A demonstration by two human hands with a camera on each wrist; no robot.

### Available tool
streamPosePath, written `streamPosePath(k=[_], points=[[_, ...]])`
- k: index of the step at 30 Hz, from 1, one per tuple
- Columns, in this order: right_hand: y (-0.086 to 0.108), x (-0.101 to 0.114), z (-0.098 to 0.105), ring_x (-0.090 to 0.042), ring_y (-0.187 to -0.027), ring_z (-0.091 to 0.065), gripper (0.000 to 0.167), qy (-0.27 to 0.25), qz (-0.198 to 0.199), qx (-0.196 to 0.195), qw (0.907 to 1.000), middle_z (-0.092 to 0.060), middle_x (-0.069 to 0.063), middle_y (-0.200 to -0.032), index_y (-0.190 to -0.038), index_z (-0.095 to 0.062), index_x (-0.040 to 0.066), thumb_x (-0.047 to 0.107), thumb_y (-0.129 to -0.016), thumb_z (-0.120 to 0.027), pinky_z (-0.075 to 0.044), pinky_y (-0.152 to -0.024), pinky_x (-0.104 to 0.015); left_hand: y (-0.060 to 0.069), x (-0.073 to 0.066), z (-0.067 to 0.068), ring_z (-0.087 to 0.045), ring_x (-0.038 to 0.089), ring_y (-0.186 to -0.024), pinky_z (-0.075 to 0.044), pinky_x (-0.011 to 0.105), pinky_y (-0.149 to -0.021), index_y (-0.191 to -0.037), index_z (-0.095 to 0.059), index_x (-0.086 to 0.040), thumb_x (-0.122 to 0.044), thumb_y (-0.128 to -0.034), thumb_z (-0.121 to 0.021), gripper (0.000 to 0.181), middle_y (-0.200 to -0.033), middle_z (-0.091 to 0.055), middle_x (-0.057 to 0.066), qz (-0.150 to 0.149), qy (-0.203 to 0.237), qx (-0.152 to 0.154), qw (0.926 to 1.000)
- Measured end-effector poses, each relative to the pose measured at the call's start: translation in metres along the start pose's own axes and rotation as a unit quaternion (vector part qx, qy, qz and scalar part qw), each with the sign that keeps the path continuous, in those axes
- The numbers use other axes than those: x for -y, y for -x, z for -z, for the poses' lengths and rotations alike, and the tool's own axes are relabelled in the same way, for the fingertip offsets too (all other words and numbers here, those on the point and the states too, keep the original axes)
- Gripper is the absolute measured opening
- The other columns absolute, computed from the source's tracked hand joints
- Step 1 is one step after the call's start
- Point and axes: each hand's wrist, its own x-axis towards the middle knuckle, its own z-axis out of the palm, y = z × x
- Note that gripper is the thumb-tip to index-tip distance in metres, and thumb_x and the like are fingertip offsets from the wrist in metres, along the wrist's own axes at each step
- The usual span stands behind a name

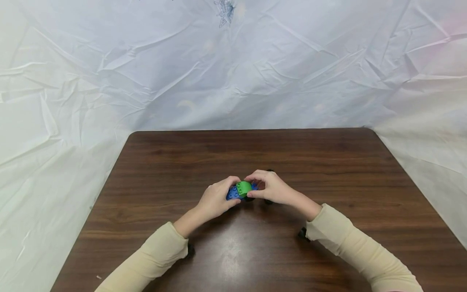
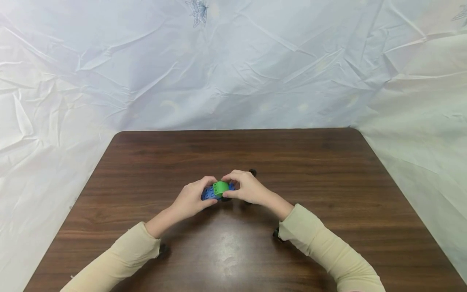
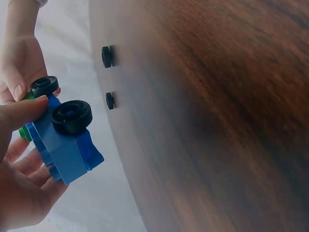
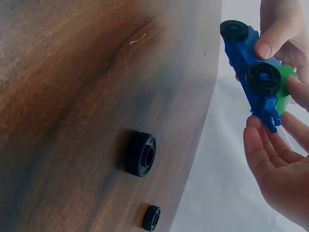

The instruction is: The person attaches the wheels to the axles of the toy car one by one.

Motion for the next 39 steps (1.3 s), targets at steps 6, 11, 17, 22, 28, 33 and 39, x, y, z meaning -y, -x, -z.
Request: streamPosePath(k=[6,11,17,22,28,33,39], points=[[0.003,-0.003,-0.003,-0.014,-0.080,-0.057,0.034,-0.005,0.009,-0.003,0.9999,-0.059,-0.007,-0.095,-0.104,-0.060,0.003,0.019,-0.076,-0.069,-0.051,-0.067,-0.021,0.001,0.000,0.000,-0.057,0.010,-0.082,-0.048,0.027,-0.068,-0.113,-0.047,-0.016,-0.021,-0.0733,-0.072,0.047,-0.101,-0.061,-0.001,-0.014,-0.019,0.008,0.9997],[0.004,-0.006,-0.007,-0.014,-0.079,-0.057,0.032,0.001,0.016,-0.015,0.9998,-0.060,-0.006,-0.094,-0.102,-0.060,0.004,0.019,-0.075,-0.069,-0.050,-0.065,-0.020,0.001,0.001,0.000,-0.058,0.011,-0.085,-0.048,0.028,-0.070,-0.113,-0.048,-0.016,-0.020,-0.0735,-0.071,0.046,-0.102,-0.061,0.000,-0.014,-0.018,0.014,0.9996],[0.005,-0.011,-0.010,-0.013,-0.078,-0.058,0.032,0.019,0.044,-0.053,0.9974,-0.060,-0.006,-0.093,-0.101,-0.060,0.003,0.016,-0.074,-0.071,-0.050,-0.065,-0.021,0.000,0.003,0.000,-0.055,0.014,-0.089,-0.047,0.031,-0.074,-0.114,-0.050,-0.015,-0.022,-0.0751,-0.070,0.045,-0.105,-0.059,0.001,0.001,0.000,-0.006,1.0000],[0.007,-0.013,-0.009,-0.013,-0.078,-0.057,0.033,0.034,0.051,-0.095,0.9936,-0.060,-0.005,-0.092,-0.101,-0.060,0.003,0.016,-0.074,-0.071,-0.051,-0.066,-0.027,0.002,0.005,0.000,-0.053,0.017,-0.096,-0.045,0.034,-0.078,-0.114,-0.051,-0.012,-0.024,-0.0769,-0.068,0.043,-0.112,-0.056,0.003,0.015,0.002,-0.054,0.9984],[0.010,-0.014,-0.009,-0.017,-0.078,-0.057,0.032,0.046,0.043,-0.155,0.9858,-0.059,-0.006,-0.091,-0.100,-0.059,0.003,0.013,-0.072,-0.072,-0.051,-0.066,-0.031,0.004,0.010,0.000,-0.050,0.021,-0.109,-0.042,0.039,-0.088,-0.121,-0.046,-0.008,-0.025,-0.0794,-0.064,0.049,-0.121,-0.051,0.008,0.066,0.028,-0.114,0.9909],[0.010,-0.017,-0.011,-0.021,-0.075,-0.057,0.035,0.066,0.065,-0.198,0.9758,-0.058,-0.010,-0.091,-0.099,-0.058,0.000,0.009,-0.069,-0.074,-0.050,-0.063,-0.030,0.004,0.012,0.001,-0.047,0.026,-0.116,-0.040,0.042,-0.092,-0.131,-0.036,-0.005,-0.030,-0.0840,-0.058,0.057,-0.130,-0.045,0.011,0.116,0.082,-0.110,0.9837],[0.010,-0.018,-0.019,-0.015,-0.074,-0.057,0.034,0.091,0.102,-0.235,0.9624,-0.057,-0.007,-0.091,-0.097,-0.057,0.002,0.007,-0.068,-0.074,-0.050,-0.062,-0.025,0.003,0.012,-0.001,-0.054,0.025,-0.105,-0.044,0.040,-0.086,-0.132,-0.035,-0.007,-0.033,-0.0861,-0.054,0.056,-0.125,-0.049,0.012,0.141,0.109,-0.103,0.9786]])
